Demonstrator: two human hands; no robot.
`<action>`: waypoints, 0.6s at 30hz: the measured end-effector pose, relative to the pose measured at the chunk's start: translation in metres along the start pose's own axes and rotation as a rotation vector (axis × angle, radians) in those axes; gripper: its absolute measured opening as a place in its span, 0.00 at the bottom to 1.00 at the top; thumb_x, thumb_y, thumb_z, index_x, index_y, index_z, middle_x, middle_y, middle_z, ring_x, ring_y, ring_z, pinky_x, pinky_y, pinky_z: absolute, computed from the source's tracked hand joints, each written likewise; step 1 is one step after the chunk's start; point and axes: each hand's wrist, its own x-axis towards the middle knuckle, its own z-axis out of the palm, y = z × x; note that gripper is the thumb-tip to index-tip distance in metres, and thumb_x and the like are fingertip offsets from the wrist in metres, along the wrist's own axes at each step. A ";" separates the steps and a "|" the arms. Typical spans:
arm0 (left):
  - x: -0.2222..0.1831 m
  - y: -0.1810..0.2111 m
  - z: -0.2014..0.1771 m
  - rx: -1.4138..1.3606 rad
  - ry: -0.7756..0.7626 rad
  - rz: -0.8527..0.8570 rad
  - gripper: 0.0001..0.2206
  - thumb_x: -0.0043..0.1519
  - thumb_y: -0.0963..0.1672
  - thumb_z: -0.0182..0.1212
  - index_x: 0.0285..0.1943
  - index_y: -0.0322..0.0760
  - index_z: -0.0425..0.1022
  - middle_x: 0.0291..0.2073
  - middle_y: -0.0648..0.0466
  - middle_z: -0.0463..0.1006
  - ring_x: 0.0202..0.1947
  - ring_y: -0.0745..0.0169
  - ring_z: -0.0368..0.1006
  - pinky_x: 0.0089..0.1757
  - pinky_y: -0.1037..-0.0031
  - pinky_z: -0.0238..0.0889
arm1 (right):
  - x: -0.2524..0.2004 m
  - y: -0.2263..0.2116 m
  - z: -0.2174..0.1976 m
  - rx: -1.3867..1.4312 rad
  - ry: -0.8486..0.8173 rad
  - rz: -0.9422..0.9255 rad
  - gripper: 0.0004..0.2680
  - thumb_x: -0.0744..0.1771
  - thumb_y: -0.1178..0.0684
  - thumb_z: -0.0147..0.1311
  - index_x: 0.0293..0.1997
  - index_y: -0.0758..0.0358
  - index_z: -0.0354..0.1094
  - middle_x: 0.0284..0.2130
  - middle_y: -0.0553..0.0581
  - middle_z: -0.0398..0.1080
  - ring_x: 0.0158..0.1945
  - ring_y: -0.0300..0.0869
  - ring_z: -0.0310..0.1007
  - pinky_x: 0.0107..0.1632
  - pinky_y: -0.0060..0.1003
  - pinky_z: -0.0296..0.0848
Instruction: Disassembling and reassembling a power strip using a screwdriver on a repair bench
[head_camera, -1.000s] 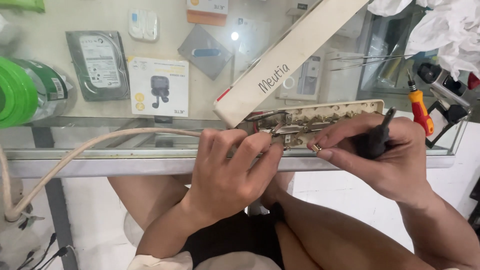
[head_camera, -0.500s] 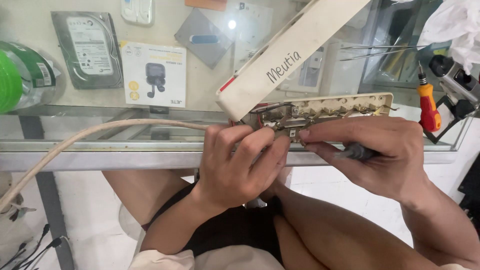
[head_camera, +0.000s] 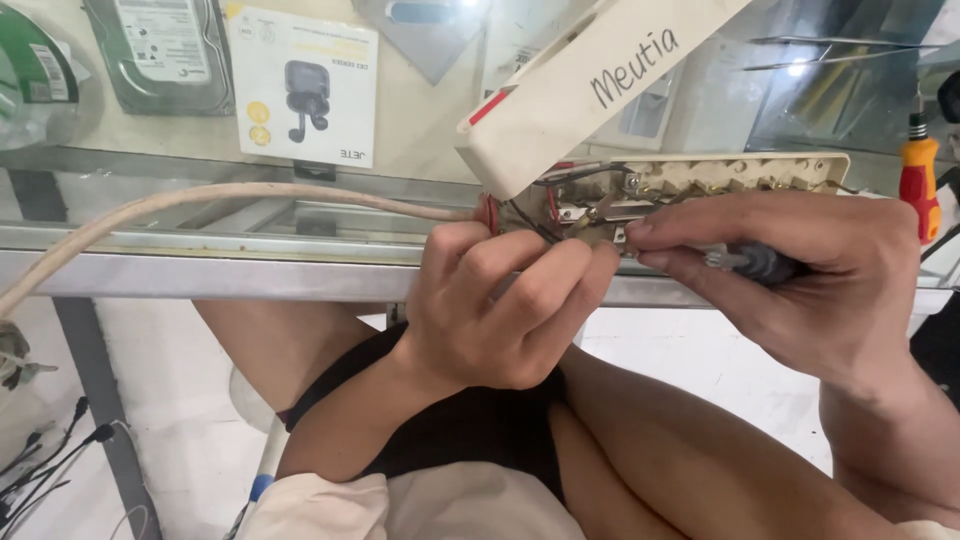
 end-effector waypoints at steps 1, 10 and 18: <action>0.000 0.000 0.000 -0.001 -0.003 -0.004 0.08 0.66 0.37 0.58 0.38 0.42 0.80 0.42 0.61 0.73 0.38 0.66 0.66 0.37 0.72 0.55 | 0.000 -0.001 0.000 0.001 -0.004 0.003 0.03 0.66 0.67 0.65 0.40 0.74 0.77 0.39 0.62 0.80 0.45 0.45 0.83 0.51 0.31 0.80; -0.001 -0.001 0.001 0.020 0.012 0.034 0.06 0.64 0.38 0.66 0.37 0.43 0.79 0.43 0.61 0.72 0.37 0.66 0.68 0.36 0.72 0.55 | 0.001 0.001 0.000 -0.004 -0.005 -0.034 0.02 0.66 0.67 0.64 0.40 0.75 0.77 0.39 0.65 0.79 0.44 0.46 0.83 0.51 0.34 0.81; -0.003 0.000 0.003 0.053 0.029 0.056 0.06 0.63 0.38 0.68 0.37 0.44 0.80 0.43 0.60 0.72 0.36 0.67 0.68 0.37 0.72 0.54 | 0.009 -0.011 -0.008 -0.036 -0.107 0.036 0.04 0.66 0.67 0.62 0.42 0.72 0.78 0.42 0.64 0.80 0.46 0.45 0.83 0.50 0.32 0.78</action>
